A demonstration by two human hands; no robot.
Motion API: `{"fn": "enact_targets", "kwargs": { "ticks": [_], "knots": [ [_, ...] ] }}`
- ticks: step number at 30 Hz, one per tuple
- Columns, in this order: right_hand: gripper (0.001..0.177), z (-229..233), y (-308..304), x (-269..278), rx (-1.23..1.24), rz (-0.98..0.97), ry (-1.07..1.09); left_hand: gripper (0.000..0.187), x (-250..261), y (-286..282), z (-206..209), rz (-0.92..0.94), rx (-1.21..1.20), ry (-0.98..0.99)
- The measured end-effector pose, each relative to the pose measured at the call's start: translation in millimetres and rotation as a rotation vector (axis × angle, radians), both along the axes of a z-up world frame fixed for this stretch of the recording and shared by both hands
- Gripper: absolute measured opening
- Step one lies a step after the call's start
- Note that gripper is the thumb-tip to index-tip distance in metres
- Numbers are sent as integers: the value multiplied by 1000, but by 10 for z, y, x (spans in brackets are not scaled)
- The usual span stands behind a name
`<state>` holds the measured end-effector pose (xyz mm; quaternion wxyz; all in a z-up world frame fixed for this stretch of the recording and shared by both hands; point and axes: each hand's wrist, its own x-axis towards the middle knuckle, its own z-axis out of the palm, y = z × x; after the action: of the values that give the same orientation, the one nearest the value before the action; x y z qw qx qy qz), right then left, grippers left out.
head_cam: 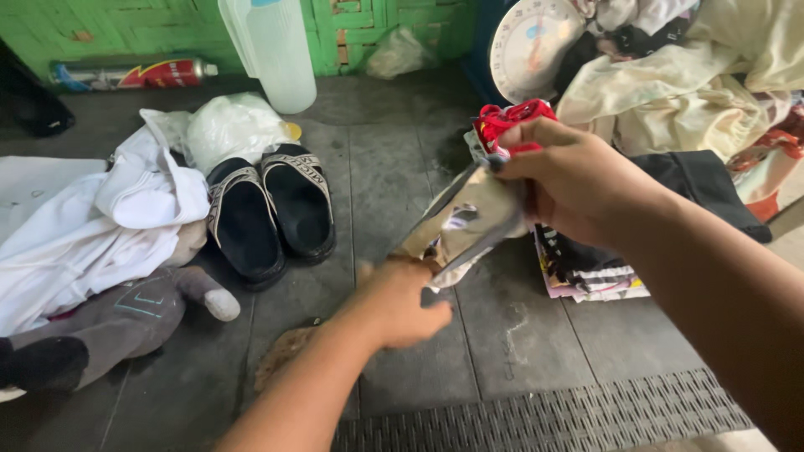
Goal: The person folds various pieces of clothing, including children's shorts and pants, one by one on a wooden bench. The person picks up each item, smooths it out, and folds it into a neat stack.
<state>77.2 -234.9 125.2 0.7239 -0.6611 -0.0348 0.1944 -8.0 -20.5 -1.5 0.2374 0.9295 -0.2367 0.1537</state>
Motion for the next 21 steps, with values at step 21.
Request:
{"fn": "enact_targets", "kwargs": {
  "ticks": [21],
  "knots": [
    [29, -19, -288, 122, -978, 208, -1181, 17, 442, 890, 902, 85, -151, -175]
  ]
}}
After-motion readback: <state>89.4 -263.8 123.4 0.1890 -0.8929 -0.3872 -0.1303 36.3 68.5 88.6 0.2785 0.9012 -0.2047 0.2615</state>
